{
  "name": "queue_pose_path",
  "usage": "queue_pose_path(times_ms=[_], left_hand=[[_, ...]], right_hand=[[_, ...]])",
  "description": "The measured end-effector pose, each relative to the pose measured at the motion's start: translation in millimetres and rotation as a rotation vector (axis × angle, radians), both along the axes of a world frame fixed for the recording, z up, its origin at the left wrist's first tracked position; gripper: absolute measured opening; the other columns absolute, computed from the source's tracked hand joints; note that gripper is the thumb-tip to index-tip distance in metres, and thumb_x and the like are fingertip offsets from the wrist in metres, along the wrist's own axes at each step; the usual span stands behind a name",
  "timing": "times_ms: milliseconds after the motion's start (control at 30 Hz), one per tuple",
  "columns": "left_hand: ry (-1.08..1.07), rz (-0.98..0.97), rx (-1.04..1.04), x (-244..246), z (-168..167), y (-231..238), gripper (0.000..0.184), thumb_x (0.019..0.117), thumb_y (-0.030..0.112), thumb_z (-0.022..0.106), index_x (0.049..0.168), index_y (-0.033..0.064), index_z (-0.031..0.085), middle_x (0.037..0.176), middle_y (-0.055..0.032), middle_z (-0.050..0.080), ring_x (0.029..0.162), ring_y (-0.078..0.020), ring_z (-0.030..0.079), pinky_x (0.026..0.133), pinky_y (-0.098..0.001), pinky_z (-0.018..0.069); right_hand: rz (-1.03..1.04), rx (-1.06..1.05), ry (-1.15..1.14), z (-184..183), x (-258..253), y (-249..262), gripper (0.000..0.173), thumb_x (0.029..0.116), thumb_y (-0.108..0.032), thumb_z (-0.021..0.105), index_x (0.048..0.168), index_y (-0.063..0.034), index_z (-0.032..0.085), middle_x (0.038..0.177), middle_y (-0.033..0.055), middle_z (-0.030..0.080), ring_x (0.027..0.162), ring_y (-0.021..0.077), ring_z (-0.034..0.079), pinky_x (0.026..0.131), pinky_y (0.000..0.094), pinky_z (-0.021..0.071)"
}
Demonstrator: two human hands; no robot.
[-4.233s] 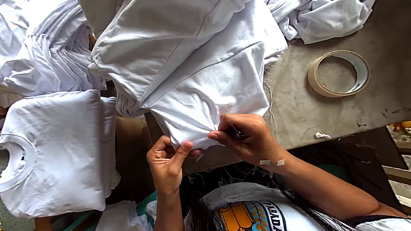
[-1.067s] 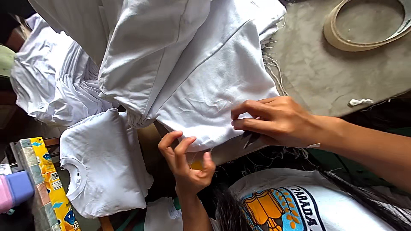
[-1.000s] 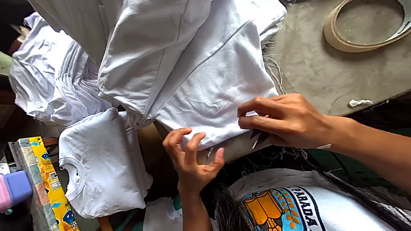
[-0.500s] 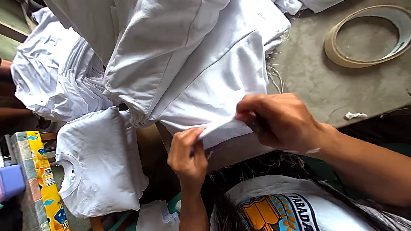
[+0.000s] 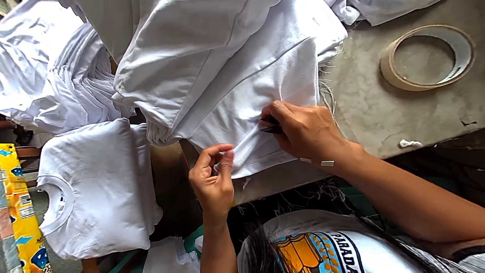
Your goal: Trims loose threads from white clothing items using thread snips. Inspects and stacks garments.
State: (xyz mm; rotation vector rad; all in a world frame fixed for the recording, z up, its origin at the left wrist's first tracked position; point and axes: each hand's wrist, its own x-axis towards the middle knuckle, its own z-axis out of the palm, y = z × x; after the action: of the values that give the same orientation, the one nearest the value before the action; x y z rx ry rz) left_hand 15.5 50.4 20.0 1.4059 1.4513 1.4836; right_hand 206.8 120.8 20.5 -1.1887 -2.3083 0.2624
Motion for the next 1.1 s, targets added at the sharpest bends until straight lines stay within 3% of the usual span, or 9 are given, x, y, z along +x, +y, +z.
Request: queue_pose_path(times_ms=[133, 267, 400, 533, 600, 667, 733, 867, 1100], left_hand=[[-0.033, 0.071, -0.001, 2, 2, 2, 0.02, 0.0965, -0.003, 0.056, 0.111, 0.0, 0.07, 0.078, 0.0117, 0.069, 0.065, 0.0081, 0.061, 0.061, -0.011, 0.0525], [-0.175, -0.143, -0.046, -8, 1, -7, 0.039, 0.0899, 0.002, 0.07, 0.126, 0.0082, 0.056, 0.088, 0.0104, 0.071, 0.079, 0.0015, 0.068, 0.074, -0.0183, 0.0588], [-0.06, 0.04, 0.031, 0, 0, -4, 0.016, 0.0912, -0.003, 0.063, 0.102, 0.0071, 0.066, 0.079, 0.0122, 0.069, 0.068, 0.0057, 0.063, 0.064, -0.0132, 0.0547], [-0.116, 0.129, -0.001, 5, 2, 2, 0.019, 0.0952, -0.005, 0.057, 0.106, 0.005, 0.068, 0.08, 0.0112, 0.071, 0.067, 0.0055, 0.065, 0.063, -0.0134, 0.0556], [-0.166, 0.106, -0.053, 2, 4, 1, 0.021, 0.0979, -0.004, 0.053, 0.107, 0.004, 0.07, 0.082, 0.0094, 0.072, 0.07, 0.0035, 0.066, 0.067, -0.0149, 0.0564], [-0.164, 0.079, -0.09, 0, 10, 0, 0.022, 0.0978, -0.004, 0.052, 0.108, 0.0038, 0.069, 0.079, 0.0093, 0.072, 0.068, 0.0036, 0.066, 0.065, -0.0146, 0.0561], [-0.135, 0.074, -0.108, 1, 15, 0, 0.022, 0.0968, -0.004, 0.054, 0.112, 0.0031, 0.069, 0.076, 0.0097, 0.072, 0.066, 0.004, 0.066, 0.063, -0.0143, 0.0561], [-0.088, 0.098, -0.131, 3, 22, 3, 0.023, 0.096, -0.003, 0.057, 0.115, 0.0028, 0.068, 0.071, 0.0098, 0.07, 0.06, 0.0043, 0.064, 0.058, -0.0128, 0.0535], [0.023, 0.113, -0.113, 5, 30, 6, 0.024, 0.0946, -0.003, 0.06, 0.118, 0.0001, 0.066, 0.066, 0.0105, 0.067, 0.054, 0.0069, 0.058, 0.051, -0.0105, 0.0486]], right_hand=[[0.004, 0.002, -0.004, 0, 0, 0, 0.012, 0.0866, -0.005, 0.057, 0.097, 0.0009, 0.061, 0.072, 0.014, 0.059, 0.047, 0.0297, 0.055, 0.038, 0.04, 0.0326], [0.0, -0.007, 0.001, 1, 0, 1, 0.013, 0.0858, -0.004, 0.057, 0.097, 0.0015, 0.06, 0.071, 0.0149, 0.058, 0.048, 0.0308, 0.056, 0.038, 0.0407, 0.0333], [0.005, -0.008, -0.007, 1, 0, 0, 0.014, 0.0859, -0.003, 0.057, 0.098, 0.0016, 0.061, 0.074, 0.0157, 0.06, 0.049, 0.0315, 0.057, 0.038, 0.0415, 0.0343], [-0.007, -0.042, 0.021, 1, 1, 1, 0.015, 0.0871, -0.003, 0.058, 0.1, 0.0016, 0.062, 0.076, 0.0159, 0.061, 0.052, 0.0321, 0.059, 0.04, 0.0424, 0.0359], [-0.042, -0.078, 0.057, 4, 1, 0, 0.017, 0.0931, -0.014, 0.061, 0.101, 0.0005, 0.061, 0.082, 0.0161, 0.059, 0.053, 0.0302, 0.057, 0.041, 0.0415, 0.0364], [-0.091, -0.075, 0.076, 13, 0, -6, 0.04, 0.0975, -0.034, 0.062, 0.109, 0.004, 0.062, 0.094, 0.0206, 0.058, 0.056, 0.0307, 0.056, 0.043, 0.0424, 0.0387], [-0.081, -0.022, 0.129, 25, -5, -20, 0.047, 0.0994, -0.04, 0.057, 0.113, 0.0047, 0.061, 0.098, 0.0214, 0.061, 0.069, 0.0298, 0.058, 0.056, 0.0427, 0.0419], [0.077, -0.003, 0.241, 19, -23, -51, 0.025, 0.102, -0.024, 0.052, 0.094, -0.0045, 0.065, 0.075, 0.0058, 0.061, 0.068, 0.0176, 0.058, 0.059, 0.0307, 0.0431], [0.024, -0.026, 0.184, 10, -32, -56, 0.028, 0.0997, -0.025, 0.052, 0.09, -0.0042, 0.067, 0.068, 0.0034, 0.058, 0.057, 0.0139, 0.054, 0.048, 0.0265, 0.0367]])
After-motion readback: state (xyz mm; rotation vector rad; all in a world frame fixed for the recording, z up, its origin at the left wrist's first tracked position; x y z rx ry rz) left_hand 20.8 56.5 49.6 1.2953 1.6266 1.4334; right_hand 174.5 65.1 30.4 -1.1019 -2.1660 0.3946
